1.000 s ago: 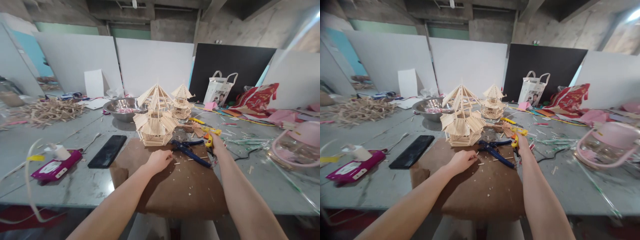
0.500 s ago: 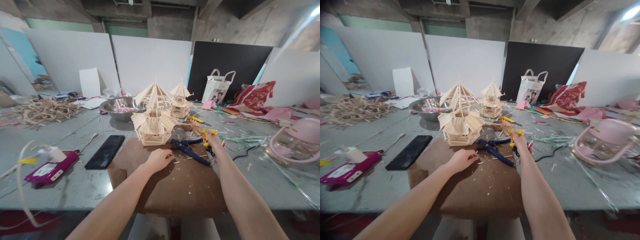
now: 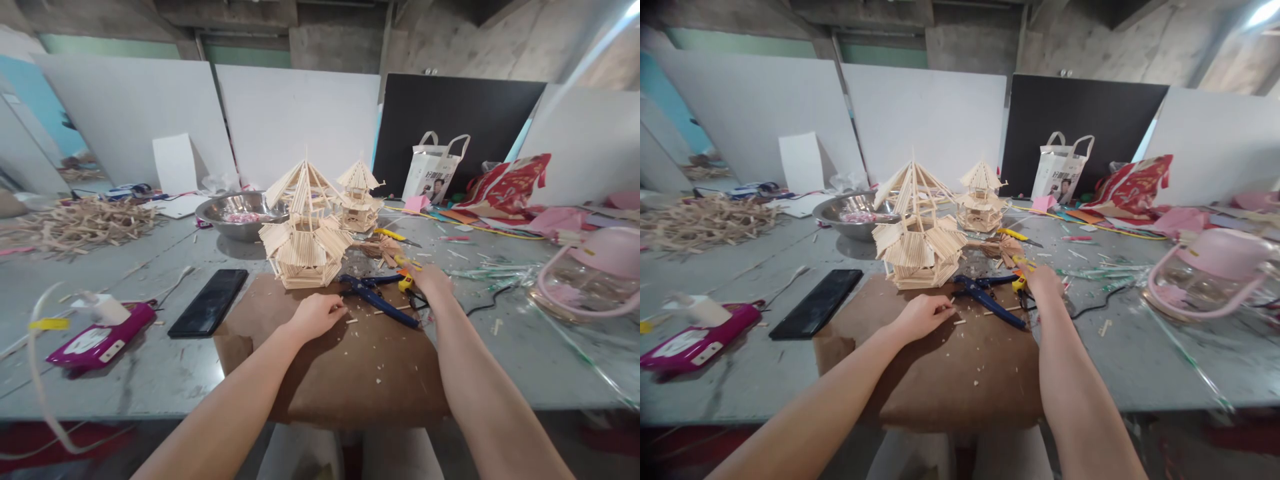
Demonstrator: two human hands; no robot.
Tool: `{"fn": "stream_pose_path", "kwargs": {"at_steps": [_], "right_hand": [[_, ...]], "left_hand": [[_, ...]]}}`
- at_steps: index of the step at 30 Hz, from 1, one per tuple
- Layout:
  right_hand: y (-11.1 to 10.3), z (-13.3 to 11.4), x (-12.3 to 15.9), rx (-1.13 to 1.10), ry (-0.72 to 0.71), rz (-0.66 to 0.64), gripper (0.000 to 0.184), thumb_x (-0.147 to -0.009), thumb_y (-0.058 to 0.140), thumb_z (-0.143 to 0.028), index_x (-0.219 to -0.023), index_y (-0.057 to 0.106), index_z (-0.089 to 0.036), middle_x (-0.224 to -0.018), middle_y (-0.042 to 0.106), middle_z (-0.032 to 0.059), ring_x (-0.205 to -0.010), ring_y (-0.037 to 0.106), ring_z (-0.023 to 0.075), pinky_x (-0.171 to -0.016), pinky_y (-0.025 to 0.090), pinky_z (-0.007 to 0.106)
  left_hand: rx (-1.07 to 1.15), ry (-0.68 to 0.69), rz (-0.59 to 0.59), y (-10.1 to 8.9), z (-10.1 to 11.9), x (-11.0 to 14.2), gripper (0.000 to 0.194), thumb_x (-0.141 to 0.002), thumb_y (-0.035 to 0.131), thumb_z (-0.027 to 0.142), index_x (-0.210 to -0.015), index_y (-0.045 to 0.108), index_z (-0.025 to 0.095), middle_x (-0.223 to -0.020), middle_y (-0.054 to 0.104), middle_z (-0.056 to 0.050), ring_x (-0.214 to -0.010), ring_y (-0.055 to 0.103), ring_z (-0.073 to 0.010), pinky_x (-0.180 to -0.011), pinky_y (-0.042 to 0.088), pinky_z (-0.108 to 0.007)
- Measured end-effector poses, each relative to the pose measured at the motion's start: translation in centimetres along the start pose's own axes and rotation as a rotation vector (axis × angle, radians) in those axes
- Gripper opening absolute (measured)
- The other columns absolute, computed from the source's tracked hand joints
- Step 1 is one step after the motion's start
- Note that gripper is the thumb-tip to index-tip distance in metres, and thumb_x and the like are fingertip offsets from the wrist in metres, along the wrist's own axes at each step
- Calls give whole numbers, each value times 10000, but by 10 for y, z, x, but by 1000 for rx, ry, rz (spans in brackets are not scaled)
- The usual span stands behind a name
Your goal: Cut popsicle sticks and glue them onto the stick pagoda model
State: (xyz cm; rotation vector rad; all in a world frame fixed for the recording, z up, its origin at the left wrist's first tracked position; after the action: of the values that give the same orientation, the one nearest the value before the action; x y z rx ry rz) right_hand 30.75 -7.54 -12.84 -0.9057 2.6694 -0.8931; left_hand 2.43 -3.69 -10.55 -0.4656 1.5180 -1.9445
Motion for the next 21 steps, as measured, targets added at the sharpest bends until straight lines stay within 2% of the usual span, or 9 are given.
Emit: {"fn": "stream_pose_path", "kwargs": {"at_steps": [2, 3, 5, 9, 11, 21], "right_hand": [[-4, -7, 6, 321, -1, 55, 492, -547, 482, -637, -650, 597, -171, -764, 608, 164, -826, 547, 295, -635, 415, 381], [-4, -13, 10, 443, -57, 56, 512, -591, 424, -645, -659, 605, -171, -773, 608, 159, -814, 552, 290, -629, 411, 373], [0, -27, 21, 550, -236, 42, 479, -678, 357, -593, -698, 616, -191, -770, 614, 123, -789, 561, 258, -619, 402, 337], [14, -48, 41, 621, -546, 47, 292, -755, 382, -405, -835, 602, -230, -828, 617, 61, -804, 545, 195, -644, 376, 272], [22, -52, 45, 646, -642, 14, 255, -759, 399, -343, -869, 598, -228, -847, 618, 56, -828, 530, 190, -678, 361, 270], [33, -57, 66, 530, -754, -72, 234, -756, 409, -305, -823, 618, -223, -823, 632, 48, -808, 535, 188, -704, 336, 277]], "left_hand": [[3, 1, 0, 0, 0, 0, 266, -745, 388, 391, -799, 599, 238, -701, 625, 5, -632, 538, -128, -549, 343, -209], [4, 2, 1, -1, 0, 1, 265, -745, 389, 390, -798, 599, 238, -699, 625, 5, -633, 538, -128, -549, 344, -208], [5, 7, 0, -1, 0, 1, 265, -746, 389, 388, -793, 602, 237, -695, 625, 3, -634, 538, -130, -547, 343, -206], [17, 20, 4, 0, -1, 0, 271, -748, 384, 388, -793, 603, 234, -708, 625, 3, -636, 537, -129, -534, 339, -205], [24, 23, 5, 1, -2, -1, 272, -748, 384, 387, -798, 602, 233, -716, 626, 2, -642, 537, -129, -537, 338, -204], [-9, 19, 22, -1, 1, 2, 291, -758, 364, 389, -788, 601, 222, -686, 617, -14, -638, 543, -139, -532, 335, -211]]}}
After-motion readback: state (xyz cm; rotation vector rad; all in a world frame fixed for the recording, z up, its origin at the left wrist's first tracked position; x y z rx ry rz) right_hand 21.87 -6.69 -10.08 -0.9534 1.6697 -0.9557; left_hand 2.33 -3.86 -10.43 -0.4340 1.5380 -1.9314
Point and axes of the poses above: each hand's wrist, its own x-axis away from the middle knuckle, its own y-axis out of the palm, z = x × y, the point moved 3 cm from there along -x, towards the middle knuckle
